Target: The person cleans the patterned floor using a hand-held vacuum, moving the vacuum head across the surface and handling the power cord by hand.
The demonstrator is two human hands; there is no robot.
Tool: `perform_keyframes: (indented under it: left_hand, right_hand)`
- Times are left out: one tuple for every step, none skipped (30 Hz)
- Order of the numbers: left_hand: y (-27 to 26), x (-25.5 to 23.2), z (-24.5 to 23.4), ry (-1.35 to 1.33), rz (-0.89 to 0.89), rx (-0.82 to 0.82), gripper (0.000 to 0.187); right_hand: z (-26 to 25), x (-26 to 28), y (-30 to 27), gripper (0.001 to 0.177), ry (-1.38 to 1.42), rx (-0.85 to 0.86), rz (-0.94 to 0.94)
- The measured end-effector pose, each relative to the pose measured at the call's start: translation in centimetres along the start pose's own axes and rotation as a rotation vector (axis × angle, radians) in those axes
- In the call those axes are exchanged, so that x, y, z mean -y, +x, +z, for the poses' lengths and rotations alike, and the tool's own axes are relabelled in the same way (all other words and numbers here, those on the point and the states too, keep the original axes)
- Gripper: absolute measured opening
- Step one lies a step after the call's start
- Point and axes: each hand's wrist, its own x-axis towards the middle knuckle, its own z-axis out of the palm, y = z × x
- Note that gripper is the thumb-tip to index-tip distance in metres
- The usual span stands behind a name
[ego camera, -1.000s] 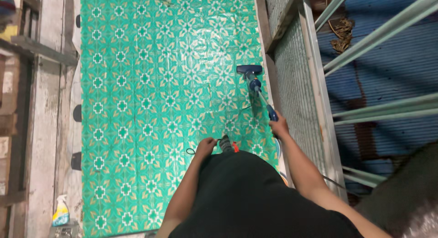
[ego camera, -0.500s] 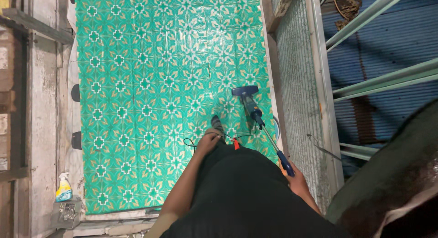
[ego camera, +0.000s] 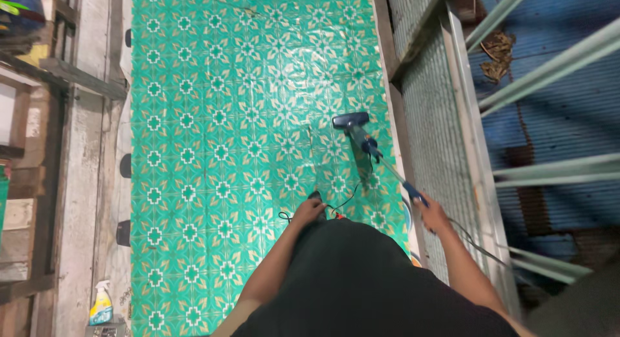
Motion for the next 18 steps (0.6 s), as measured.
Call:
perform_keyframes:
  left_hand:
    - [0.9, 0.1, -1.0, 0.004, 0.002, -0.007, 0.040]
    - [1.7, 0.2, -1.9, 0.002, -0.005, 0.000, 0.040]
    - [2.4, 0.2, -2.6, -0.003, -0.011, 0.007, 0.040]
    - [3.0, 0.4, -3.5, 0.000, -0.009, 0.001, 0.040]
    - [3.3, 0.6, -4.0, 0.019, -0.020, -0.002, 0.039]
    - [3.6, 0.8, -4.5, 0.038, -0.032, -0.004, 0.038]
    - [3.7, 1.1, -5.1, 0.034, -0.038, -0.009, 0.038]
    - [3.8, 1.4, -5.6, 0.051, -0.066, 0.005, 0.040]
    - [3.9, 1.7, -6.2, 0.071, -0.092, 0.019, 0.042]
    - [3.7, 2.0, -6.7, 0.069, -0.096, 0.011, 0.042]
    - [3.3, 2.4, -7.2, 0.054, -0.093, -0.003, 0.040]
    - [3.1, 2.6, -7.6, 0.039, -0.091, -0.018, 0.038]
    - [3.0, 2.7, -7.9, 0.043, -0.092, -0.020, 0.038]
    - [2.8, 2.8, -8.2, 0.042, -0.077, -0.040, 0.040]
    - [2.5, 2.9, -8.2, 0.039, -0.062, -0.054, 0.041]
    - [2.1, 3.0, -8.2, 0.041, -0.065, -0.051, 0.041]
    - [2.0, 3.0, -8.0, 0.036, -0.096, -0.058, 0.041]
    - [1.9, 2.9, -7.7, 0.031, -0.127, -0.065, 0.041]
  right_hand:
    - [0.5, 1.9, 2.2, 0.052, -0.001, -0.003, -0.041]
    - [1.3, 3.8, 4.3, 0.051, -0.001, -0.007, -0.081]
    - [2.3, 5.9, 6.5, 0.053, 0.053, 0.019, -0.051]
    - [3.2, 8.0, 8.7, 0.055, 0.108, 0.045, -0.022]
    - [4.4, 10.5, 11.1, 0.054, 0.080, 0.009, -0.116]
    - [5.2, 12.6, 13.1, 0.053, 0.053, -0.026, -0.212]
    - [5.8, 14.4, 14.8, 0.049, 0.101, 0.000, -0.148]
    - [6.9, 16.1, 16.2, 0.045, 0.148, 0.026, -0.084]
    - [8.0, 17.6, 17.2, 0.045, 0.144, 0.032, -0.088]
    - [8.9, 18.9, 18.1, 0.043, 0.111, -0.013, -0.074]
    - [9.8, 19.7, 18.5, 0.042, 0.082, -0.059, -0.058]
    - [10.6, 20.1, 18.6, 0.042, 0.083, -0.055, -0.061]
    - [11.2, 20.4, 18.6, 0.042, 0.087, -0.079, -0.079]
    - [11.6, 20.5, 18.5, 0.042, 0.091, -0.103, -0.096]
    - [11.8, 19.9, 17.9, 0.042, 0.093, -0.101, -0.092]
    - [11.8, 19.0, 17.1, 0.041, 0.082, -0.098, -0.111]
    - [11.6, 17.9, 16.2, 0.040, 0.069, -0.099, -0.132]
    - [11.5, 16.6, 15.0, 0.039, 0.056, -0.112, -0.170]
